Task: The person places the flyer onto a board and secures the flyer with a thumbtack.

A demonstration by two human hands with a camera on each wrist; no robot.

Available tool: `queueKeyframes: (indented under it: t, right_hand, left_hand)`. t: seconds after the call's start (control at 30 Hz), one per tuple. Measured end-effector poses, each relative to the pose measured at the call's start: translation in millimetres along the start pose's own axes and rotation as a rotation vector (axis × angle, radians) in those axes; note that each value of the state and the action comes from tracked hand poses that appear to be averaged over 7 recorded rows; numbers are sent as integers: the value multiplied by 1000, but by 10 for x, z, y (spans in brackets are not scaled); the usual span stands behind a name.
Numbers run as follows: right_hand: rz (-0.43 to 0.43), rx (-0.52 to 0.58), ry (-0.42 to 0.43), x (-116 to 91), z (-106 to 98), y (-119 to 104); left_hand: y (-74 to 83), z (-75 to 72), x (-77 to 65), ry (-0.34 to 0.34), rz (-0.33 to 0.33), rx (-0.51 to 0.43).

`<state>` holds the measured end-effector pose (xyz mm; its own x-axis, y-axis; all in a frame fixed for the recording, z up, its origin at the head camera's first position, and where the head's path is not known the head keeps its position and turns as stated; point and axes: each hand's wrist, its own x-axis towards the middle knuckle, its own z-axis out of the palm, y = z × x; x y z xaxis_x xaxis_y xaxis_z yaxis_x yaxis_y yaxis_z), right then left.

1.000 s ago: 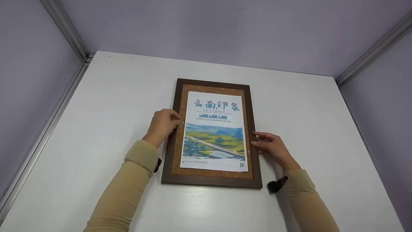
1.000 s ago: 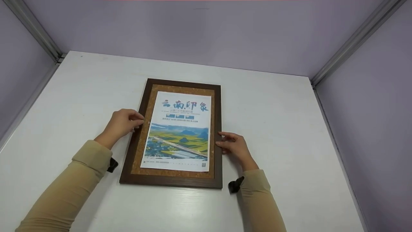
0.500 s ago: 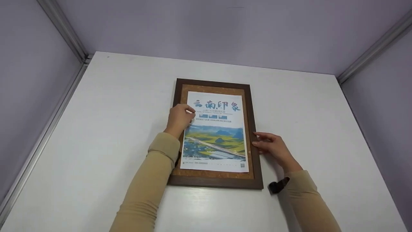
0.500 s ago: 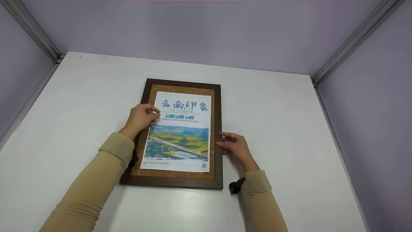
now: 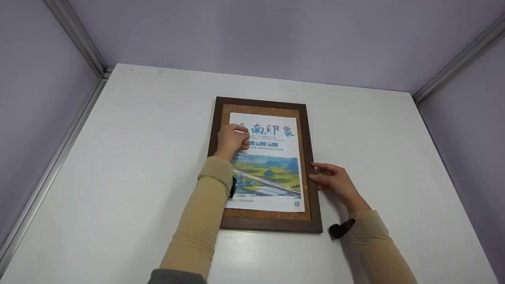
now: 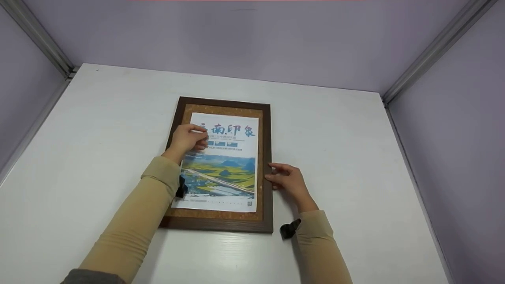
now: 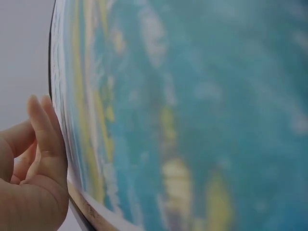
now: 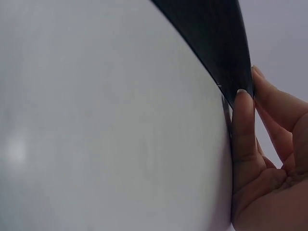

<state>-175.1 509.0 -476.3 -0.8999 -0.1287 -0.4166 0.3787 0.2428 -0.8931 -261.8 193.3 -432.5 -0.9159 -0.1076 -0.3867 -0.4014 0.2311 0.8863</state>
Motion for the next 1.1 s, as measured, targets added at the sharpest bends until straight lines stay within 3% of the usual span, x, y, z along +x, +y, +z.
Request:
queueKeyframes:
  t: [0.27,0.67,1.1]
  right_hand:
    - [6,-6,11,-57,-17,2]
    - [12,-3,7,-49,49,-9]
    - [2,23,2,-80,40,-50]
  left_hand:
    - [25,79,48,-41,-3,-4]
    - [-48,67,41,62,-84,-15]
    - [-92,77,86,95,-117,-27]
